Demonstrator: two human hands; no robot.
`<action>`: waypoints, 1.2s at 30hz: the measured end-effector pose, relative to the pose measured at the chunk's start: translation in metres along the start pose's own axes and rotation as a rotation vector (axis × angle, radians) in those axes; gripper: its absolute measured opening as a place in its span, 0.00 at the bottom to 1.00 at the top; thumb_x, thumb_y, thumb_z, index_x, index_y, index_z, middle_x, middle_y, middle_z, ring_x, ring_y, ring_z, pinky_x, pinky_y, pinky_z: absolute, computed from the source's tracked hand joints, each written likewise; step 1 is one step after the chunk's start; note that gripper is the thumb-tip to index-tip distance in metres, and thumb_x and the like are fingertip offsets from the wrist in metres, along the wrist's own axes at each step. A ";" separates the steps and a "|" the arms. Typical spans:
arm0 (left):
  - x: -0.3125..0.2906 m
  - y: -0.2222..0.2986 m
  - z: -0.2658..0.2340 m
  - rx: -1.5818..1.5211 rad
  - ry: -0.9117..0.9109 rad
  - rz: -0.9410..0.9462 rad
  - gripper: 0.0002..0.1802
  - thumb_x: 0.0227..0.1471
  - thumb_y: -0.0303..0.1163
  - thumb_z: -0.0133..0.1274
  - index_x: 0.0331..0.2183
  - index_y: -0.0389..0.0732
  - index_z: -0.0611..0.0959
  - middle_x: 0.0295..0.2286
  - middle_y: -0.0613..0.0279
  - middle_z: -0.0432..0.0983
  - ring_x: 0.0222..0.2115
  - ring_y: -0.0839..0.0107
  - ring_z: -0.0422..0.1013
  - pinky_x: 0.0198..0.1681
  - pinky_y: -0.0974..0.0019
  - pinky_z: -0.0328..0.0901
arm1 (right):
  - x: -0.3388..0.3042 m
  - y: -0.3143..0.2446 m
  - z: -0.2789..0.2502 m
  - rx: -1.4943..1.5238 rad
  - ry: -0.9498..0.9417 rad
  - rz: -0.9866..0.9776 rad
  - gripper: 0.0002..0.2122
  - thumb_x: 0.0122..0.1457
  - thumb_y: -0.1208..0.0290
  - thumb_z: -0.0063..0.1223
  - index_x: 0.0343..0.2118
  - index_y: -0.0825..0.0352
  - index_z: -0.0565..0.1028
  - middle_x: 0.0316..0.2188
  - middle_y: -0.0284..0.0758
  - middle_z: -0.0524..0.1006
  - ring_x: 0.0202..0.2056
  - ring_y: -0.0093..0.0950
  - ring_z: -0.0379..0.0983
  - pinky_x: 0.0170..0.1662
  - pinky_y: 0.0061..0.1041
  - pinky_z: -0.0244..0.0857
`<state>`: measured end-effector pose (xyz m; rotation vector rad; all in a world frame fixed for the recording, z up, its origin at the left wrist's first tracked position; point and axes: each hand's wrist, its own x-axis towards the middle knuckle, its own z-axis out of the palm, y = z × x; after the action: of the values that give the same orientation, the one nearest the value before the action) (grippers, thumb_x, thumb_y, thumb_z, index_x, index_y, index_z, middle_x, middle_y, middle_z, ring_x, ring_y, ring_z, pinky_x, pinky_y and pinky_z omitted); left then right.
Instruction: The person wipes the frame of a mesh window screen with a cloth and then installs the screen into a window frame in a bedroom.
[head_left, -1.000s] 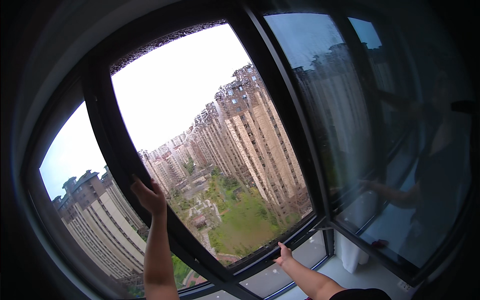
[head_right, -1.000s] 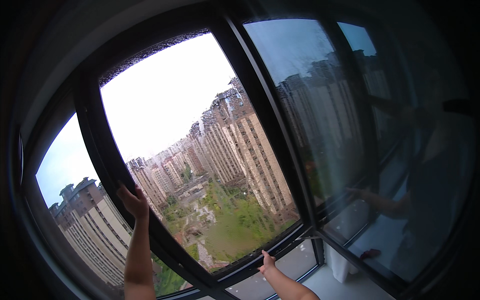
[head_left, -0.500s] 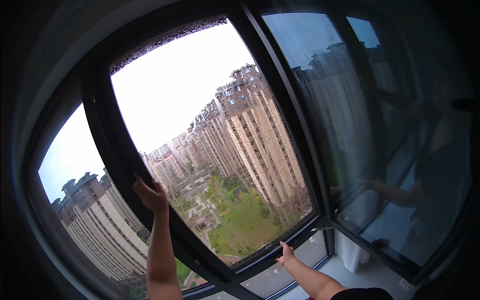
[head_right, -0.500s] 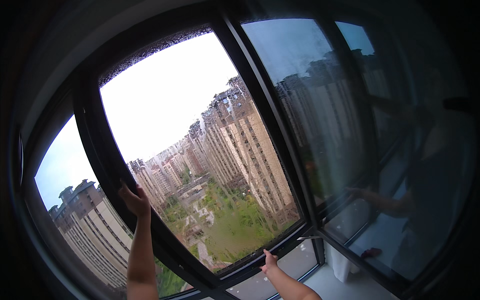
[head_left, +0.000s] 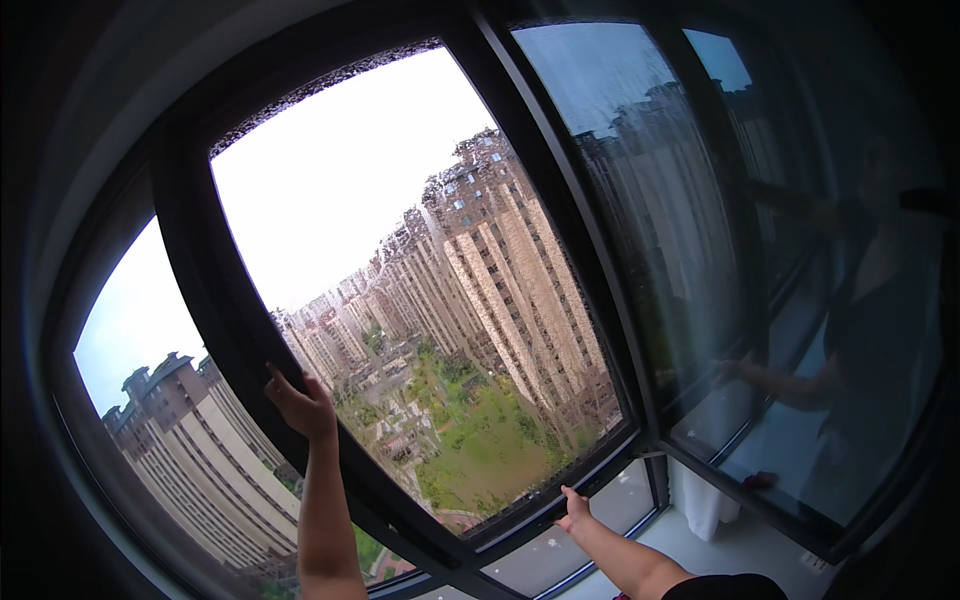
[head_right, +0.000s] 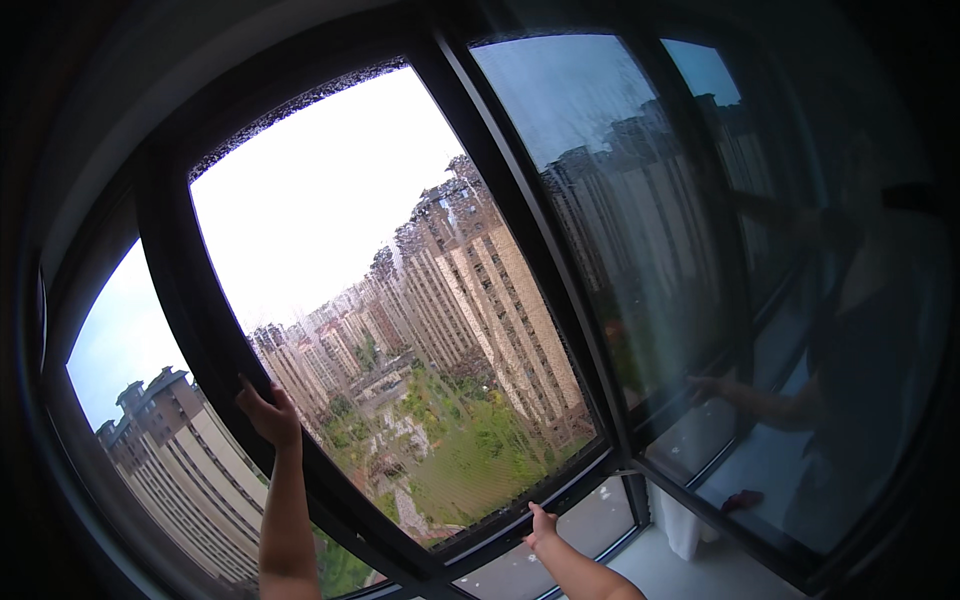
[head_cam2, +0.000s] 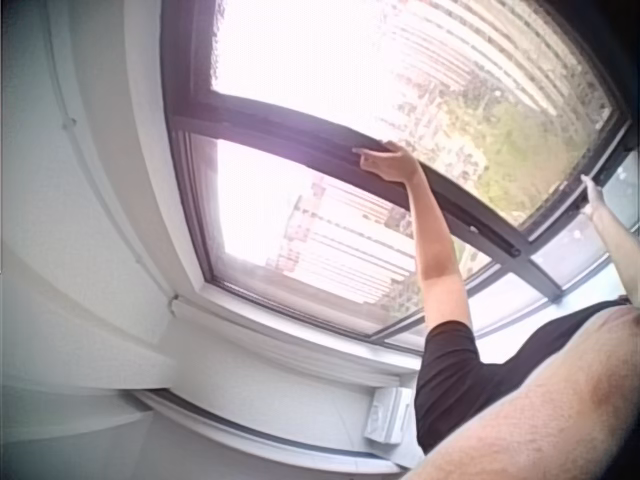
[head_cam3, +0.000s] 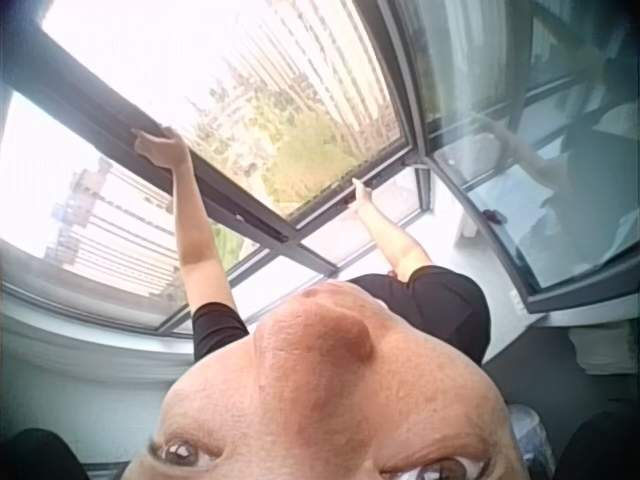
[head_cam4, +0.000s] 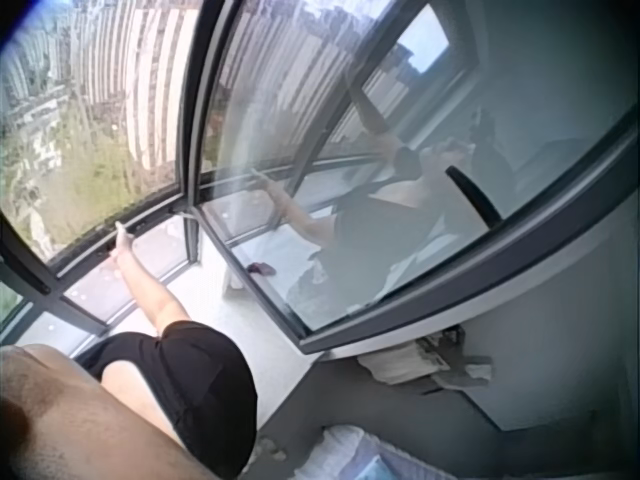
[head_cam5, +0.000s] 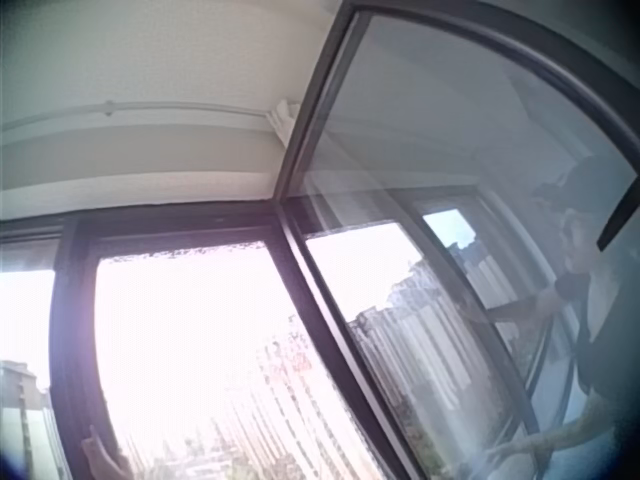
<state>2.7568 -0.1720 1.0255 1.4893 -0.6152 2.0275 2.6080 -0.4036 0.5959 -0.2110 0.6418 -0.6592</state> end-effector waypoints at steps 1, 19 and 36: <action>-0.001 -0.001 -0.001 -0.007 -0.004 -0.013 0.31 0.47 0.33 0.47 0.53 0.32 0.61 0.35 0.46 0.63 0.36 0.52 0.64 0.39 0.57 0.63 | 0.000 0.001 0.000 -0.012 0.017 0.001 0.20 0.53 0.68 0.51 0.47 0.65 0.60 0.46 0.47 0.64 0.46 0.48 0.64 0.43 0.63 0.57; 0.008 -0.004 0.003 0.065 0.020 -0.008 0.31 0.47 0.33 0.49 0.52 0.32 0.63 0.35 0.47 0.64 0.37 0.53 0.65 0.40 0.59 0.64 | 0.024 0.014 -0.003 -0.020 -0.125 0.042 0.27 0.48 0.64 0.57 0.45 0.62 0.52 0.48 0.44 0.58 0.48 0.43 0.59 0.44 0.62 0.54; 0.015 0.008 -0.009 0.168 -0.242 -0.043 0.38 0.41 0.37 0.53 0.52 0.30 0.61 0.37 0.47 0.64 0.39 0.54 0.64 0.40 0.58 0.64 | 0.028 0.002 -0.009 -0.033 -0.188 0.042 0.27 0.48 0.64 0.55 0.49 0.63 0.55 0.51 0.43 0.59 0.51 0.47 0.57 0.49 0.66 0.44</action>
<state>2.7412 -0.1696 1.0374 1.8495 -0.5108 1.9205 2.6203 -0.4193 0.5745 -0.2858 0.4751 -0.5813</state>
